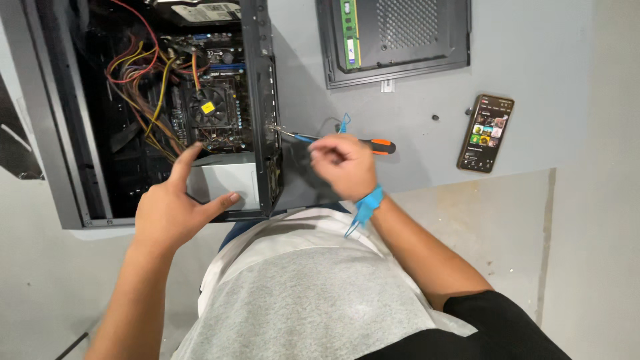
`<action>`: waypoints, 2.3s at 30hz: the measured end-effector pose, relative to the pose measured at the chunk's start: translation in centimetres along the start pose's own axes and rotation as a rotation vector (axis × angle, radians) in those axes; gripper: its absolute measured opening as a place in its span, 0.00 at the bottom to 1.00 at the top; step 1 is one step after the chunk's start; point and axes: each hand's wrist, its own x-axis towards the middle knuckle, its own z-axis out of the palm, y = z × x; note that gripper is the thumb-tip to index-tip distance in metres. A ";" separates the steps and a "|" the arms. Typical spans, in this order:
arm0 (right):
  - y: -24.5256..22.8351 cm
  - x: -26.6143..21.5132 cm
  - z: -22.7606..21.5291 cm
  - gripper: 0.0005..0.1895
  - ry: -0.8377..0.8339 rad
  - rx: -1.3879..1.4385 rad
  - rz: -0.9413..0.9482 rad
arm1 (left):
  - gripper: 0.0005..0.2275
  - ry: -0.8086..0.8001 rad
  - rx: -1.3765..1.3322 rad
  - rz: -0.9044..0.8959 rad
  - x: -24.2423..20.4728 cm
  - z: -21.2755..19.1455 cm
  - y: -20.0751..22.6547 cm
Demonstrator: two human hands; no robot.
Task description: The person removes a power supply unit from a desktop computer case using a screwdriver, disconnects cables, and installs a new power supply unit by securing it with screws and reconnecting the cables.
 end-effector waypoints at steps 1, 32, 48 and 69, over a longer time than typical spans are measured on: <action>-0.5 -0.6 0.5 0.06 -0.094 0.035 -0.001 | 0.45 -0.011 0.023 0.009 0.1 -0.1 0.3; 2.9 -3.7 6.9 0.05 -0.329 0.422 0.450 | 0.42 0.007 0.001 -0.081 -0.7 0.3 1.7; 0.3 -5.9 4.6 0.06 -0.462 0.375 0.314 | 0.31 0.088 -0.097 -0.022 0.7 1.8 -0.8; 6.5 -6.5 5.6 0.22 -0.591 0.040 0.448 | 0.40 -0.223 -0.057 -0.253 0.9 -1.3 2.0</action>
